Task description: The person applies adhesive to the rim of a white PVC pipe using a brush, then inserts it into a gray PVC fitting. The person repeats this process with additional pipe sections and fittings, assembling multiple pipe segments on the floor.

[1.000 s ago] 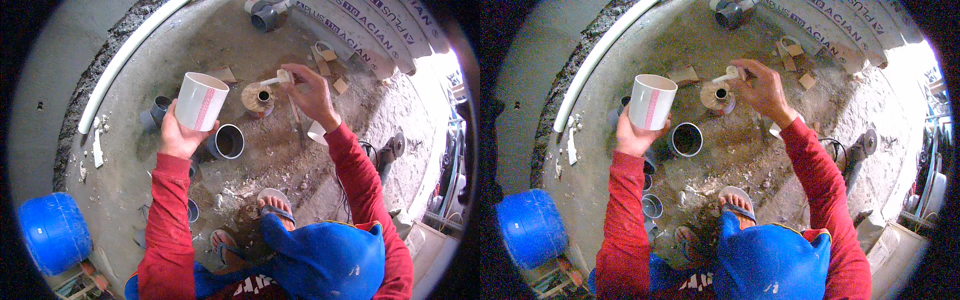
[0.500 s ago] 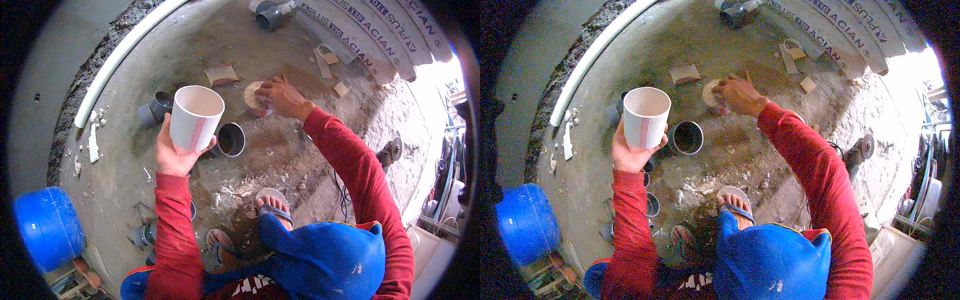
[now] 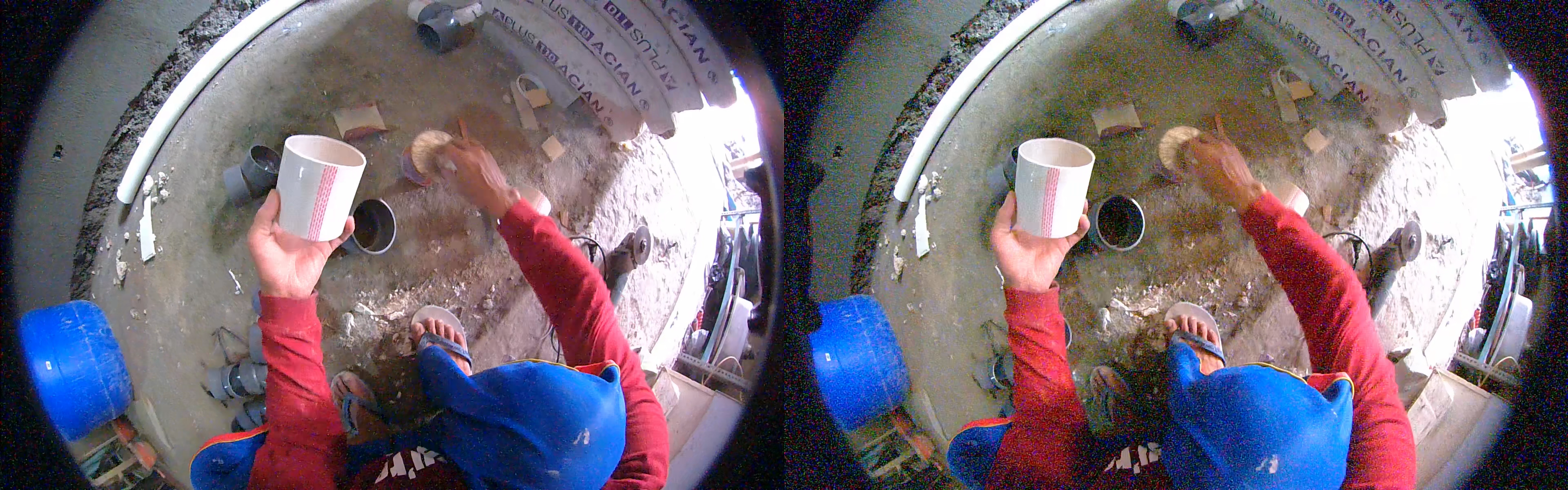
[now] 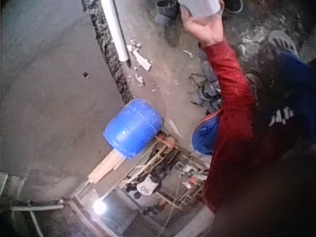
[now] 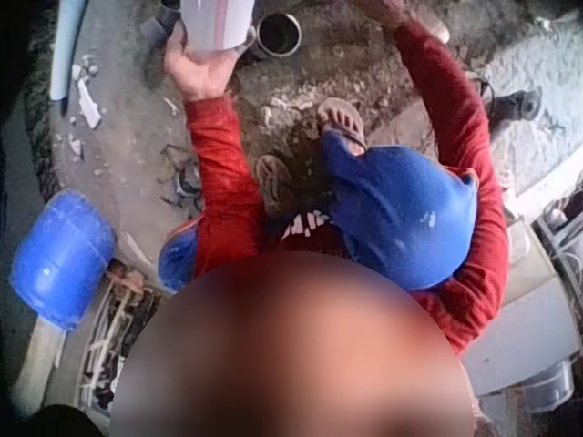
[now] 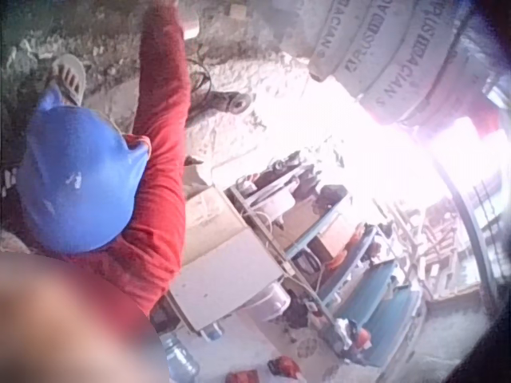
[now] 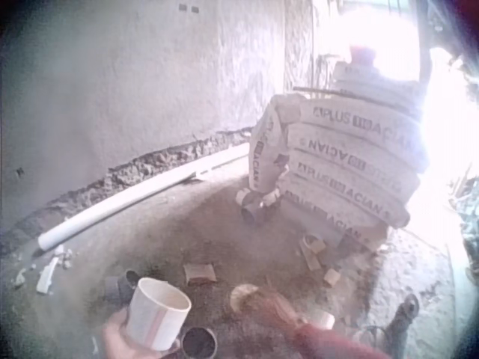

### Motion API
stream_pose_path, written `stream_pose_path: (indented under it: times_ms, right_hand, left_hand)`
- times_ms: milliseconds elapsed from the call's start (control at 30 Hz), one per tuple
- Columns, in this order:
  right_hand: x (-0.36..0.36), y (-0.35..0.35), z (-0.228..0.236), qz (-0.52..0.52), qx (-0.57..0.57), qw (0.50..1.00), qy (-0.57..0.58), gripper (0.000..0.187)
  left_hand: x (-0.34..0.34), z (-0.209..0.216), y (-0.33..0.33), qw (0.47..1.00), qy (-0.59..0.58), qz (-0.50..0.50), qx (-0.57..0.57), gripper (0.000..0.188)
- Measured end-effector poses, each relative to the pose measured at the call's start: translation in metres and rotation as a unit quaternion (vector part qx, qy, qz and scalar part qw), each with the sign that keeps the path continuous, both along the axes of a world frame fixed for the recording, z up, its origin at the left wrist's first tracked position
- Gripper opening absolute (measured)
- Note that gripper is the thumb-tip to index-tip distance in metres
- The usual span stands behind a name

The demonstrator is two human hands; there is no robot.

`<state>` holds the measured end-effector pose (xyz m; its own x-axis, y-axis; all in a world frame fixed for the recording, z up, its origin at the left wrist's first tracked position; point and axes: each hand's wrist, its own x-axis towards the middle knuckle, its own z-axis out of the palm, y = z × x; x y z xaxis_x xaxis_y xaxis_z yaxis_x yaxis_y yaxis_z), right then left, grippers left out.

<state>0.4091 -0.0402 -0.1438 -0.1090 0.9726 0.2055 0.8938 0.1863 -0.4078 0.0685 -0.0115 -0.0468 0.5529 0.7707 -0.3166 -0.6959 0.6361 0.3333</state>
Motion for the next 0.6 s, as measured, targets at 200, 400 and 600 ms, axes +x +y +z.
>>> stream_pose_path:
  times_ms: [200, 400, 600]
  right_hand:
    - [0.004, -0.076, -0.025, -0.1, 0.074, 0.992, 0.036, 0.043]
    - [0.001, -0.055, -0.022, -0.064, 0.048, 0.997, 0.022, 0.047]
    - [-0.004, -0.012, 0.008, -0.041, 0.069, 0.997, -0.009, 0.047]
  left_hand:
    - [-0.007, 0.005, -0.007, 0.999, 0.035, 0.021, 0.014, 0.052]
    - [0.004, 0.008, -0.009, 0.995, 0.094, 0.012, 0.042, 0.055]
    - [0.012, -0.004, 0.002, 0.989, 0.143, -0.028, 0.023, 0.063]
